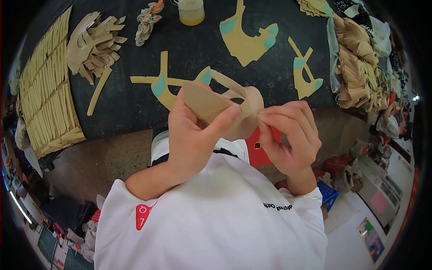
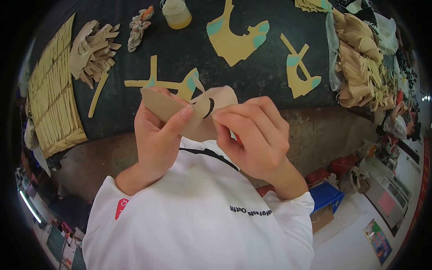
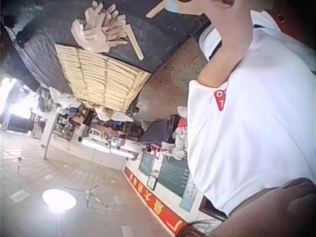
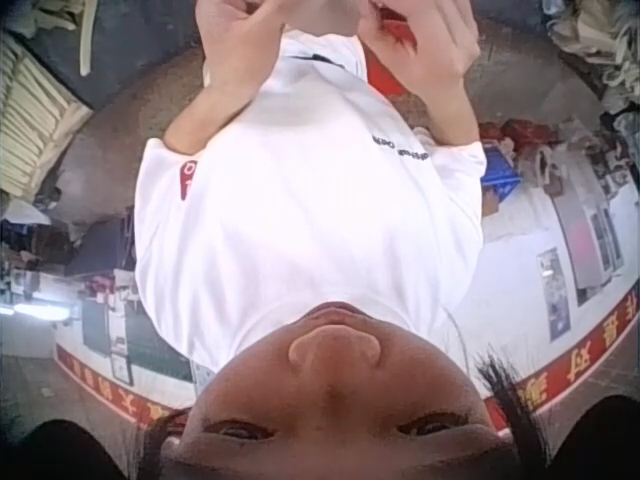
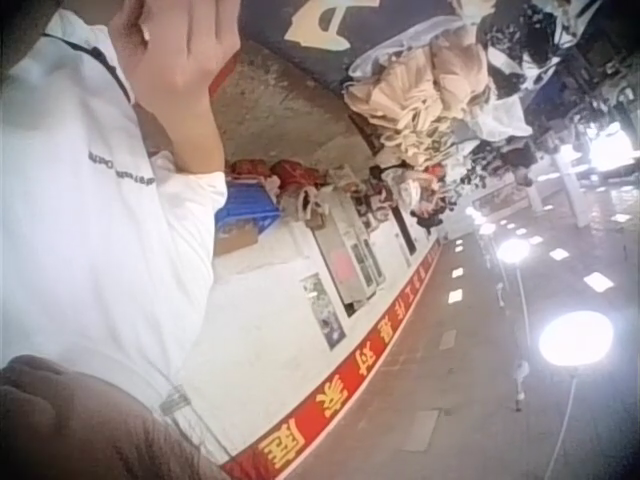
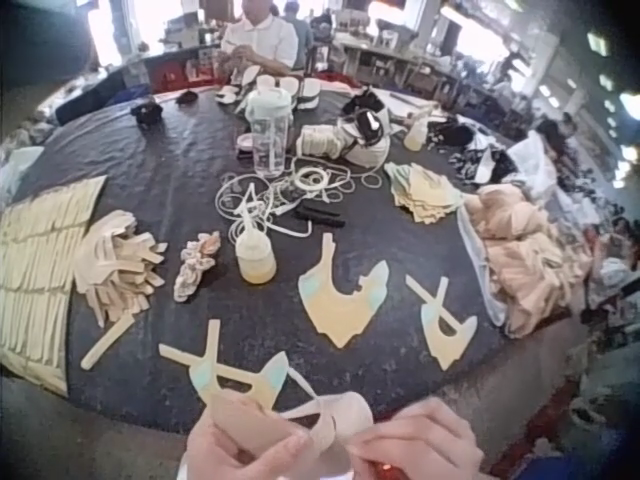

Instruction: Applying glue to shoe upper components and organizing them into a bag.

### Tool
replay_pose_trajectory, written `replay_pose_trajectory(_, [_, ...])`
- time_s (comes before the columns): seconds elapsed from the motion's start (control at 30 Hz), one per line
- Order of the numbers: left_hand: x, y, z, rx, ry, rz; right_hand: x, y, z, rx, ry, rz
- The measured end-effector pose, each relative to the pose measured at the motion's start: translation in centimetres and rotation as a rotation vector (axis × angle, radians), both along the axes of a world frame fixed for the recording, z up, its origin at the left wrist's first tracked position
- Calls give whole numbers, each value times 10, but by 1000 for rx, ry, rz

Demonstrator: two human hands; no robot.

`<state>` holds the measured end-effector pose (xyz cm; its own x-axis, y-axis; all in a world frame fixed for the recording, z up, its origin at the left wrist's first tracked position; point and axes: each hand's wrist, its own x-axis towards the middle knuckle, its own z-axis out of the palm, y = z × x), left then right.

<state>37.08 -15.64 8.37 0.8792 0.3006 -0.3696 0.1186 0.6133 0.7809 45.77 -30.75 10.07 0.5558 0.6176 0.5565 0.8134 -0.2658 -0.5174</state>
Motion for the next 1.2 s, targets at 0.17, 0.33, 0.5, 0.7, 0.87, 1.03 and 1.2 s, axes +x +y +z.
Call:
replay_pose_trajectory(0.17, [2,-1,3,31,-11,11,0,3,1,-40,-21,16])
replay_pose_trajectory(0.33, [3,-3,6,197,-17,0,-4,6,-4,-114,-214,-19])
replay_pose_trajectory(0.5, [4,-8,3,170,-65,40,-4,9,-6,-216,-486,-43])
replay_pose_trajectory(0.7, [8,-1,1,-57,105,-27,-3,7,-10,-102,-478,-73])
replay_pose_trajectory(0.87, [12,1,0,-66,153,49,-7,2,-5,-86,-335,-59])
replay_pose_trajectory(1.03, [7,1,3,1,146,-13,-1,4,-7,-92,-244,-18])
replay_pose_trajectory(1.2, [6,-3,7,204,45,33,-3,5,-8,-94,-239,-20])
